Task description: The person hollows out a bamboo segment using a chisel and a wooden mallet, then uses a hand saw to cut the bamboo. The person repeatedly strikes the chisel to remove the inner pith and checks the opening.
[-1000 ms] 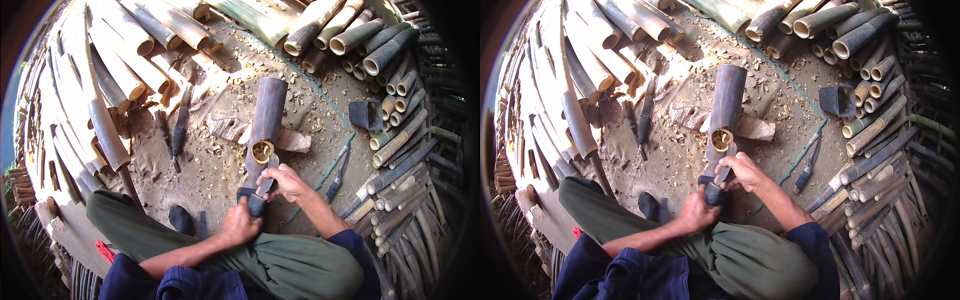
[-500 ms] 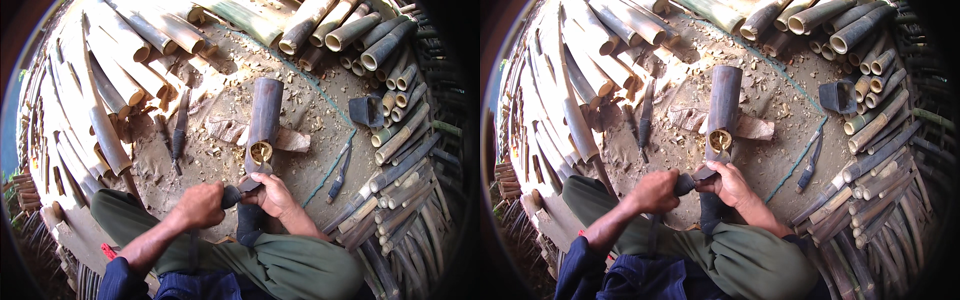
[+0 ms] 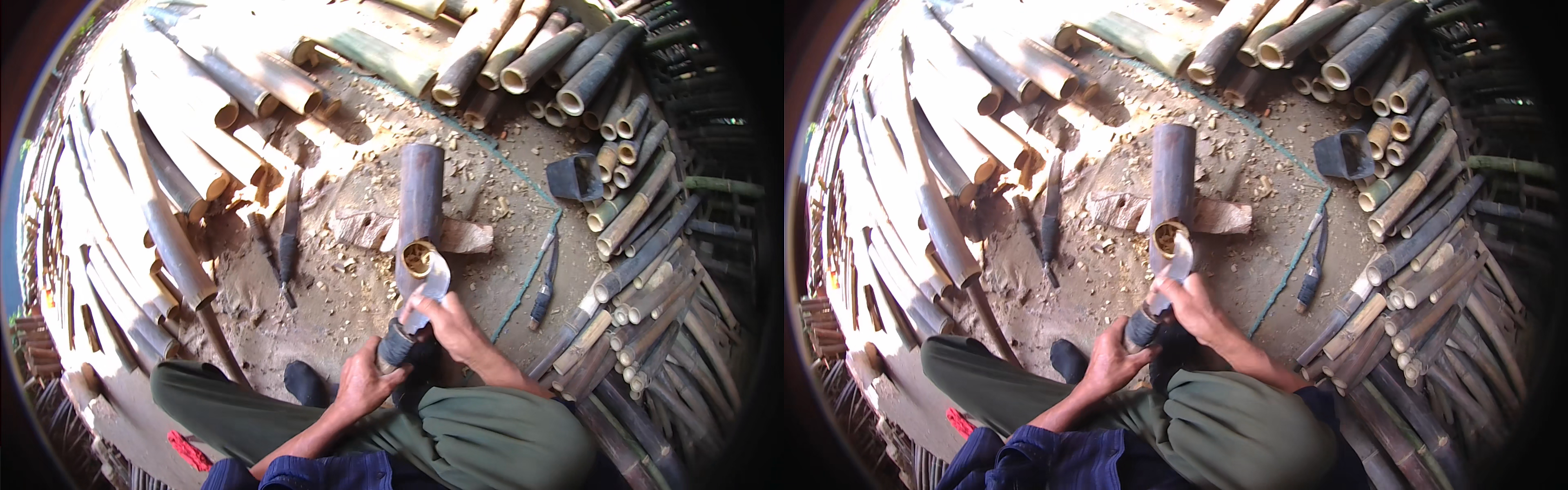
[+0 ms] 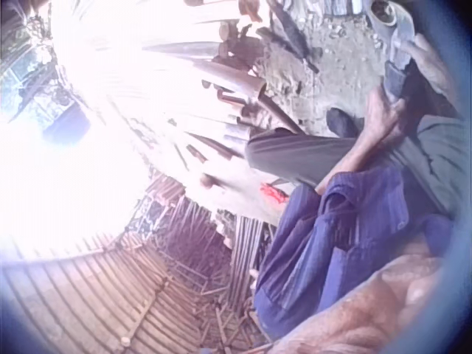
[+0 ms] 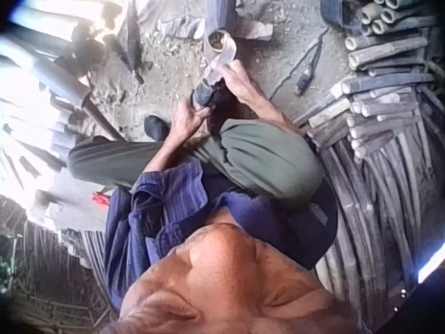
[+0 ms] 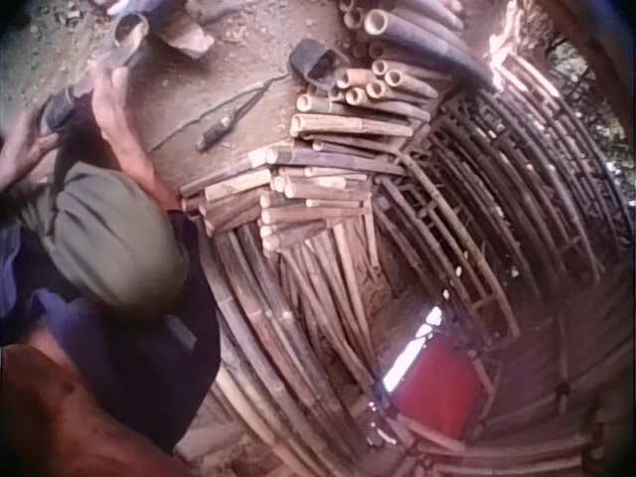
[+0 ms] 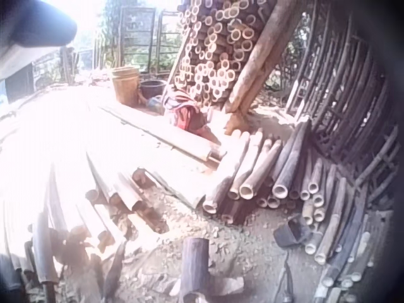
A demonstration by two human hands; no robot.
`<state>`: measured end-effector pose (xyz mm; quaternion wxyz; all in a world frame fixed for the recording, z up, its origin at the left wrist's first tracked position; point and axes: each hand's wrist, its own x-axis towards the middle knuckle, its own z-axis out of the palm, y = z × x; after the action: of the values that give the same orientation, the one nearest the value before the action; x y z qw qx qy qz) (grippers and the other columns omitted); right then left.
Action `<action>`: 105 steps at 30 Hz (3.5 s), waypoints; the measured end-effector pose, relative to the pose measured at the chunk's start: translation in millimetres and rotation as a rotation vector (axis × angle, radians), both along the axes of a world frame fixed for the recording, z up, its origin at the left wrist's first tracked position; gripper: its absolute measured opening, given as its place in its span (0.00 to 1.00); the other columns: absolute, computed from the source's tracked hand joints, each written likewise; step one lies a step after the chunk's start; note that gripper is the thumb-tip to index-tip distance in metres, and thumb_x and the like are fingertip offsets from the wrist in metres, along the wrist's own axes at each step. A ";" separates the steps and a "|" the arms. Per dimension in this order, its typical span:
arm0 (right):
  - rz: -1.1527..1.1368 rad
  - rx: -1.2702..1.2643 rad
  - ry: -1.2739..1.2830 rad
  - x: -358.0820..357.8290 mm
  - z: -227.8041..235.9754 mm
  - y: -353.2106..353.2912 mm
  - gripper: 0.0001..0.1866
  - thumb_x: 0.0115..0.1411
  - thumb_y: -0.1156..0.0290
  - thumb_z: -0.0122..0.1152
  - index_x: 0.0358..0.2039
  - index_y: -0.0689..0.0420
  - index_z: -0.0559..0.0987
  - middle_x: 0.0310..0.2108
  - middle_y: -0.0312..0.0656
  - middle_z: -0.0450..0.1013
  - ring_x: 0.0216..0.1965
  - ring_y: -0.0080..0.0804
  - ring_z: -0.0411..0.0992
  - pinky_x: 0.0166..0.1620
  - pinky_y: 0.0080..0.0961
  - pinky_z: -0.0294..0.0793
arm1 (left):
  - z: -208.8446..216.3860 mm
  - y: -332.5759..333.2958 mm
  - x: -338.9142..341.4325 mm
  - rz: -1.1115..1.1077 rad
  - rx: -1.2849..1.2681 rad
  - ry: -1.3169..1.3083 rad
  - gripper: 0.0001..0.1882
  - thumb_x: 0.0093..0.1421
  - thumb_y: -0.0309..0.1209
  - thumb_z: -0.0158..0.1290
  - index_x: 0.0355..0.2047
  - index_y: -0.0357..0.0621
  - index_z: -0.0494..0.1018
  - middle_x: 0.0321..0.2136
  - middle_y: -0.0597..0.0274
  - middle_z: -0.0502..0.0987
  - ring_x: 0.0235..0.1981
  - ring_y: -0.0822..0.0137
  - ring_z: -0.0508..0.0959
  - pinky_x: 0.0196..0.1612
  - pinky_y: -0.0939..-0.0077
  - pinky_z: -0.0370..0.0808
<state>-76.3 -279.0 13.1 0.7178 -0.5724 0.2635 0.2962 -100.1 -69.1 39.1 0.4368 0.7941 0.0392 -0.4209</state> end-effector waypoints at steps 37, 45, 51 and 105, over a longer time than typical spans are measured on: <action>-0.250 0.052 -0.225 -6.3 31.8 -44.5 0.17 0.65 0.66 0.67 0.50 0.59 0.75 0.42 0.39 0.77 0.46 0.22 0.74 0.54 0.28 0.73 | 21.1 -48.0 43.3 -0.273 -0.056 0.108 0.41 0.54 0.35 0.64 0.67 0.37 0.63 0.45 0.30 0.80 0.51 0.32 0.80 0.54 0.45 0.77; -0.149 0.098 0.137 12.9 -29.0 20.7 0.16 0.72 0.61 0.53 0.38 0.62 0.78 0.32 0.48 0.82 0.18 0.27 0.77 0.17 0.20 0.75 | -22.9 28.6 16.2 -0.068 0.086 0.130 0.26 0.50 0.35 0.66 0.48 0.33 0.77 0.27 0.51 0.80 0.30 0.58 0.82 0.39 0.59 0.78; -0.154 0.231 0.237 49.5 -38.4 32.3 0.15 0.73 0.62 0.53 0.45 0.63 0.76 0.37 0.52 0.81 0.21 0.32 0.79 0.20 0.26 0.81 | -25.1 36.5 46.3 0.165 0.183 0.104 0.27 0.44 0.43 0.74 0.40 0.36 0.86 0.26 0.45 0.84 0.32 0.53 0.87 0.41 0.57 0.81; -0.669 0.920 0.174 45.8 -27.0 25.4 0.11 0.75 0.66 0.53 0.52 0.56 0.77 0.49 0.47 0.81 0.41 0.33 0.81 0.48 0.40 0.87 | 72.9 -23.8 171.3 -0.601 0.597 -0.582 0.09 0.47 0.30 0.65 0.23 0.38 0.78 0.23 0.50 0.82 0.31 0.55 0.85 0.37 0.58 0.79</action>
<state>-30.6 -253.6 -13.9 0.9233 -0.0602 0.3321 0.1832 71.2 -92.9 112.0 0.0434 0.9446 -0.1956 -0.2598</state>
